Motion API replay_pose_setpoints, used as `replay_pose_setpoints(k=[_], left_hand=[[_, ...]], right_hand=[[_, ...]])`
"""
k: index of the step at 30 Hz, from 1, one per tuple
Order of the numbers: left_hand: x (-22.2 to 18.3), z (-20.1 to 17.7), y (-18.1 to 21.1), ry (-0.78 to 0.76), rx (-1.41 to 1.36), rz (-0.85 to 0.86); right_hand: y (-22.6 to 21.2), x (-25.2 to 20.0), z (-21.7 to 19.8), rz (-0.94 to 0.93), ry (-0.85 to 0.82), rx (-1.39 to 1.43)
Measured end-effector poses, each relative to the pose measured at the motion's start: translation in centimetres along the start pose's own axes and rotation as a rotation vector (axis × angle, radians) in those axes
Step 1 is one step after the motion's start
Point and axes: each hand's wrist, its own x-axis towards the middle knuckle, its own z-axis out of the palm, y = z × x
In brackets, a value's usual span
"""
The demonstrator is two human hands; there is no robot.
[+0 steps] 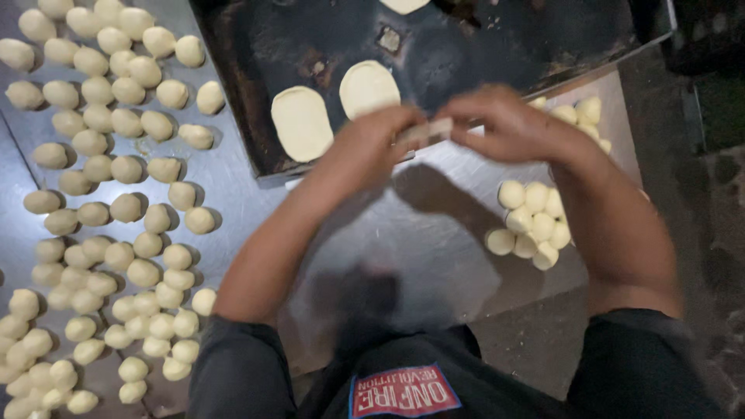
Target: The person rolls small balls of dough into flat oval shapes using a rolling pin and places them onto a metal baking tray.
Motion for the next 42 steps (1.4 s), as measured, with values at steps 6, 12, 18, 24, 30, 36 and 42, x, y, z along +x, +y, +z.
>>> replay_pose_setpoints(k=[6,12,18,24,30,36,42], left_hand=[[13.1,-0.9,-6.4,0.228,0.121,0.181],[16.2,2.6,-11.2,0.142,-0.029,0.068],[17.5,7.5,-17.2,-0.055,-0.049,-0.449],[15.9,11.8,-21.3,0.300,0.462,-0.141],[15.6,14.1,-22.3,-0.274,0.637,0.076],[15.7,10.7,-18.3,-0.175,0.653,-0.103],[4.6,4.9,-11.1,0.186,0.436,0.014]], right_hand=[[7.1,6.8,-6.0,-0.159,0.297,-0.300],[13.5,8.0,-6.8,0.203,0.090,-0.120],[20.7,11.0,-1.3,0.486,-0.081,0.096],[21.7,9.9,3.3,0.000,0.553,-0.285],[13.3,-1.2,7.1,0.213,0.543,-0.071],[11.8,-6.8,9.1,0.209,0.229,-0.575],[14.9,-7.8,8.4,0.187,0.267,-0.633]])
